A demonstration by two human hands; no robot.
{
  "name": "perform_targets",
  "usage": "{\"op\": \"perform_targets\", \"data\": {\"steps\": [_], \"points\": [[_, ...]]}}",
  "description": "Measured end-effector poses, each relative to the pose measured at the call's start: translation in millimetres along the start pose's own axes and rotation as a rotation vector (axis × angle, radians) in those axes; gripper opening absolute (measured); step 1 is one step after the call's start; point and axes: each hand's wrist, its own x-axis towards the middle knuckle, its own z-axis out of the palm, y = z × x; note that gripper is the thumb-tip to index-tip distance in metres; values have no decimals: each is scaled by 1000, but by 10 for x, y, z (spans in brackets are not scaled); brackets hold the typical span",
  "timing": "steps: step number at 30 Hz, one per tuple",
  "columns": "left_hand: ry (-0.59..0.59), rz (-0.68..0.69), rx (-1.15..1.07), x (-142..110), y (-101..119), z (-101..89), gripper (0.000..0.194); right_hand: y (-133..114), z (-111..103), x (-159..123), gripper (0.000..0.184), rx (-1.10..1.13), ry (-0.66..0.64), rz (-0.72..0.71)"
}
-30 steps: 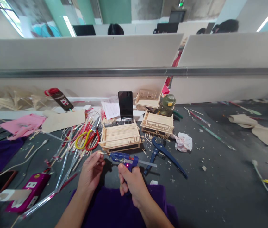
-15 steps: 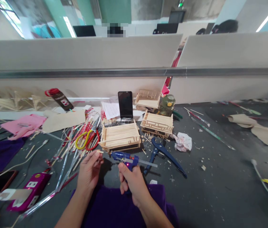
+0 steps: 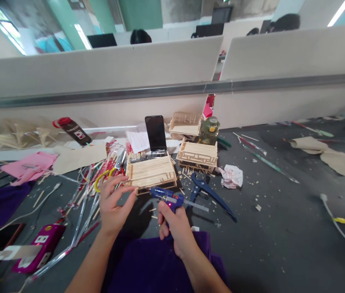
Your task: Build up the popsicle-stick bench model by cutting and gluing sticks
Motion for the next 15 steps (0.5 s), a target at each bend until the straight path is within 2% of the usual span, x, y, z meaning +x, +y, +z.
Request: {"op": "perform_targets", "data": {"steps": [6,15], "points": [[-75,30,3,57,-101,62,9,-17,-11,5,42,32,22,12],[-53,118,33,20,-143,79,20,-108,-46,-48,40,46,5,14]]}}
